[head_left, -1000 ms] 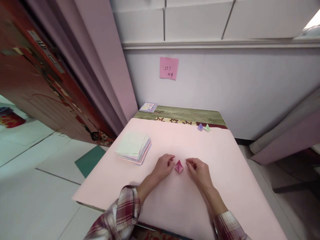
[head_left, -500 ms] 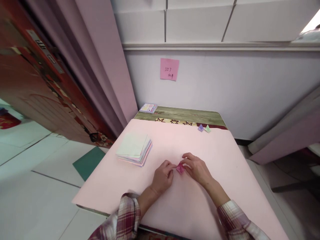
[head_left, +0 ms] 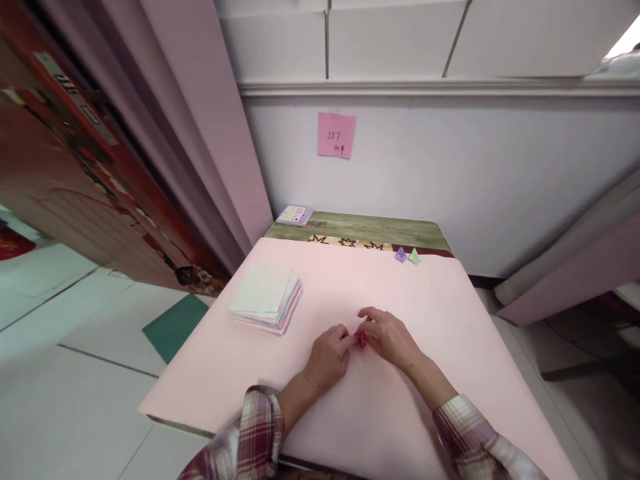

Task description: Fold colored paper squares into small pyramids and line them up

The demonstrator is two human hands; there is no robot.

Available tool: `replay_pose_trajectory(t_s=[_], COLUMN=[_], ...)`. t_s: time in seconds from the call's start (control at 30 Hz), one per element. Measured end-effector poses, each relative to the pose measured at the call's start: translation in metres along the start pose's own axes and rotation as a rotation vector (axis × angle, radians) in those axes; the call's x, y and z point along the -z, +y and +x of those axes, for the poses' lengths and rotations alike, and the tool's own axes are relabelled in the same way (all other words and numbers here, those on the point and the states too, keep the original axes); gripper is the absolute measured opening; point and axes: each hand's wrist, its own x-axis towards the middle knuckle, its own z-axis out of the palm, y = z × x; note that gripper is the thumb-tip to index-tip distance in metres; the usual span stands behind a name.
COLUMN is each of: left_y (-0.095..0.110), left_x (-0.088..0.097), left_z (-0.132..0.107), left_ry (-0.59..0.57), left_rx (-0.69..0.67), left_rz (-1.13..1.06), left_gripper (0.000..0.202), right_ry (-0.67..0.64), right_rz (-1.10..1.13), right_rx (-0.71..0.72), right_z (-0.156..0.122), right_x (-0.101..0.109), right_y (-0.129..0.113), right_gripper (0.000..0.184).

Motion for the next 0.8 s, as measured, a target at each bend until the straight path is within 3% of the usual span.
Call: replay_pose_trajectory(t_s=[0.33, 0.6, 0.8], left_y=[-0.003, -0.003, -0.006], left_x=[0.004, 0.004, 0.01], left_z=[0.0, 0.001, 0.002], left_ry=[-0.001, 0.007, 0.045], left_rx=[0.041, 0.06, 0.106], left_rz=[-0.096, -0.144, -0.376], left_gripper=[0.032, 0.033, 0.032], right_ry=[0.01, -0.025, 0.013], right_rz=[0.013, 0.003, 0.094], right_rx=[0.155, 0.163, 0.168], right_z=[0.014, 0.019, 0.023], right_x=[-0.005, -0.007, -0.003], right_y=[0.004, 0.007, 0.01], right_gripper=[0.02, 0.02, 0.015])
